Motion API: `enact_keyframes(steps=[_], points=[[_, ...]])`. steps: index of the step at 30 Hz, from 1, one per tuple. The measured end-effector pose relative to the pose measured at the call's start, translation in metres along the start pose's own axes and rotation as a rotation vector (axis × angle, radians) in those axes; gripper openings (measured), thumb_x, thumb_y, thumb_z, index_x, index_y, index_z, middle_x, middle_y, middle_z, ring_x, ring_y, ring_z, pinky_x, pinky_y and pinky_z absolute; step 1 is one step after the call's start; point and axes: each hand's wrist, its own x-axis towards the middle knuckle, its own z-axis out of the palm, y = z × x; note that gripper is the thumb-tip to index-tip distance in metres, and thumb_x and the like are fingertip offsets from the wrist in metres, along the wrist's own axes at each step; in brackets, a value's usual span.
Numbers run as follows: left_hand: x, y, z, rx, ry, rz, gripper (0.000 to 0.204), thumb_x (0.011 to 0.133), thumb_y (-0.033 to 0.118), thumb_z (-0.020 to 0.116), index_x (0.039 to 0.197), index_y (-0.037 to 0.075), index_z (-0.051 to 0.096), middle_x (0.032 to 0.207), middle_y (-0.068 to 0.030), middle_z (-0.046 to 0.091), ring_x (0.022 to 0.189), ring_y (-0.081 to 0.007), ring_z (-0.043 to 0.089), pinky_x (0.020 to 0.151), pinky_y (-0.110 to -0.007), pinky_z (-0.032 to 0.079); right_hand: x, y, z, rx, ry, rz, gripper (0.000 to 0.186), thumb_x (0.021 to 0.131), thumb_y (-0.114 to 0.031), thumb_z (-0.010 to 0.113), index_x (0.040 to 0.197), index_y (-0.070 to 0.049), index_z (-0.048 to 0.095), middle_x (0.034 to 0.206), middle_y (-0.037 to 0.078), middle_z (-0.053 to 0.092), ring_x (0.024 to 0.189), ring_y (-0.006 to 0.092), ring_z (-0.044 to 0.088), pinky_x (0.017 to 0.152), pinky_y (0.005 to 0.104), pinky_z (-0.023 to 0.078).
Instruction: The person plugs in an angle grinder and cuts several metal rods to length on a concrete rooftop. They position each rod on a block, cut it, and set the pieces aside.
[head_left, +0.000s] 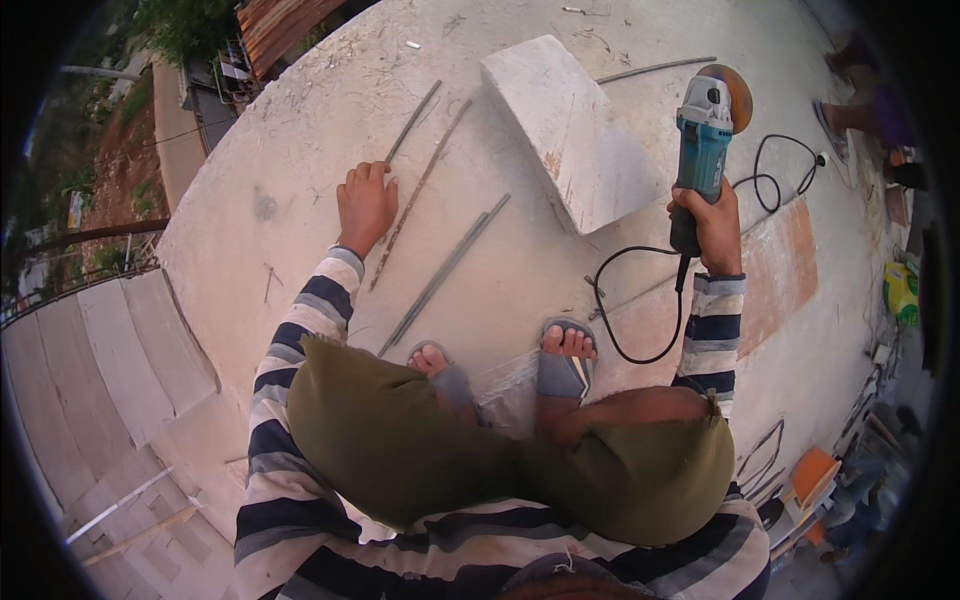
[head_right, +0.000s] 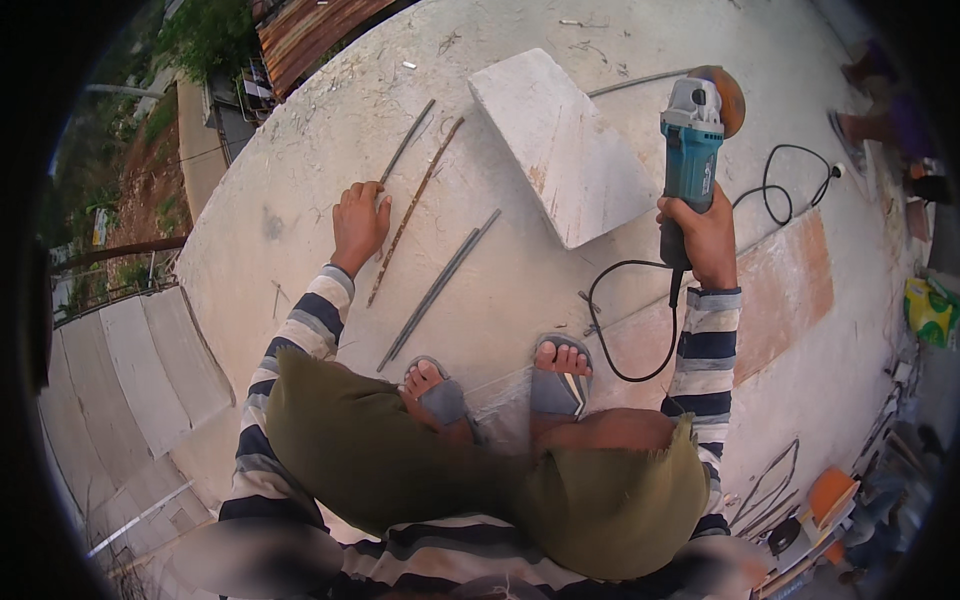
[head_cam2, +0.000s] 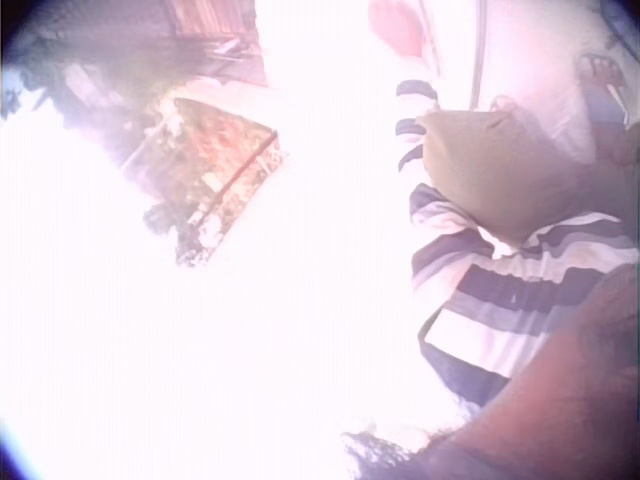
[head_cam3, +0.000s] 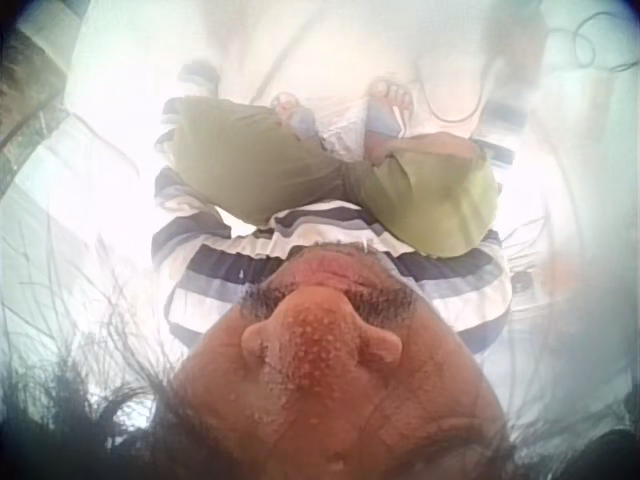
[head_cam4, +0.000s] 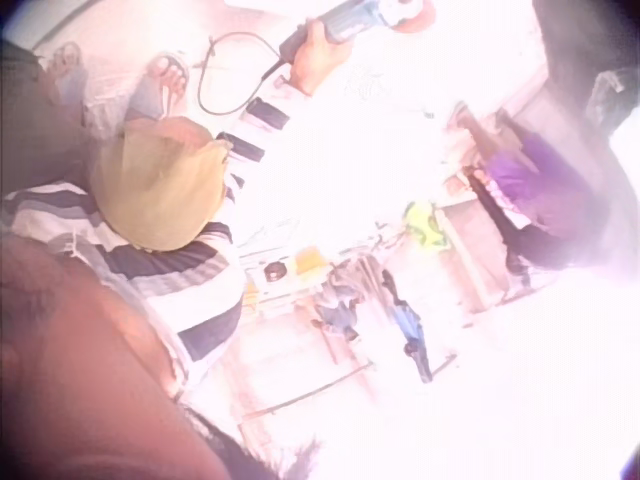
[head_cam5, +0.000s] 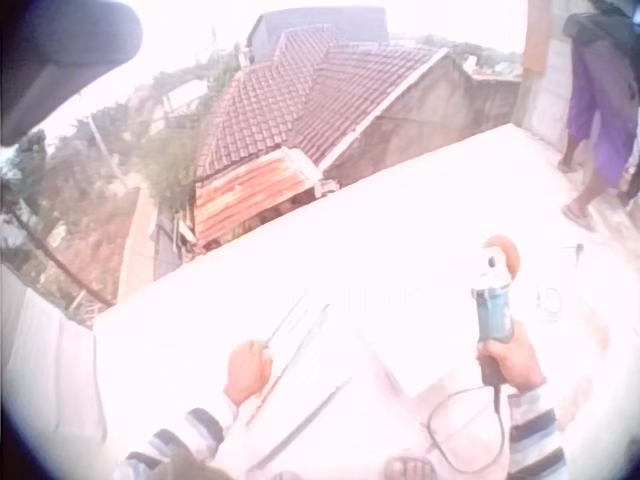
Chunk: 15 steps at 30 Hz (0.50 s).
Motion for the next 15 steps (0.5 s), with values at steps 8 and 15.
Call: enact_keyframes(steps=[8, 15], points=[[-0.050, 0.011, 0.012, -0.272, -0.237, -0.040, 0.040, 0.102, 0.033, 0.075, 0.128, 0.005, 0.063, 0.097, -0.0144, 0.073, 0.093, -0.0373, 0.072, 0.083, -0.047, 0.056, 0.001, 0.005, 0.022, 0.031, -0.040, 0.059, 0.031, 0.089, -0.017, 0.077, 0.111, 0.000, 0.065, 0.087, 0.010, 0.073, 0.076, 0.0180, 0.072, 0.073, 0.0323, 0.058], [-0.019, -0.038, 0.028, -0.382, -0.631, -0.035, 0.036, 0.107, 0.034, 0.070, 0.125, 0.003, 0.065, 0.095, -0.0131, 0.071, 0.087, -0.0299, 0.071, 0.079, -0.042, 0.058, -0.001, 0.015, 0.027, 0.010, -0.141, 0.111, 0.033, 0.093, -0.018, 0.077, 0.118, 0.000, 0.065, 0.094, 0.010, 0.073, 0.080, 0.0189, 0.073, 0.076, 0.0333, 0.061]])
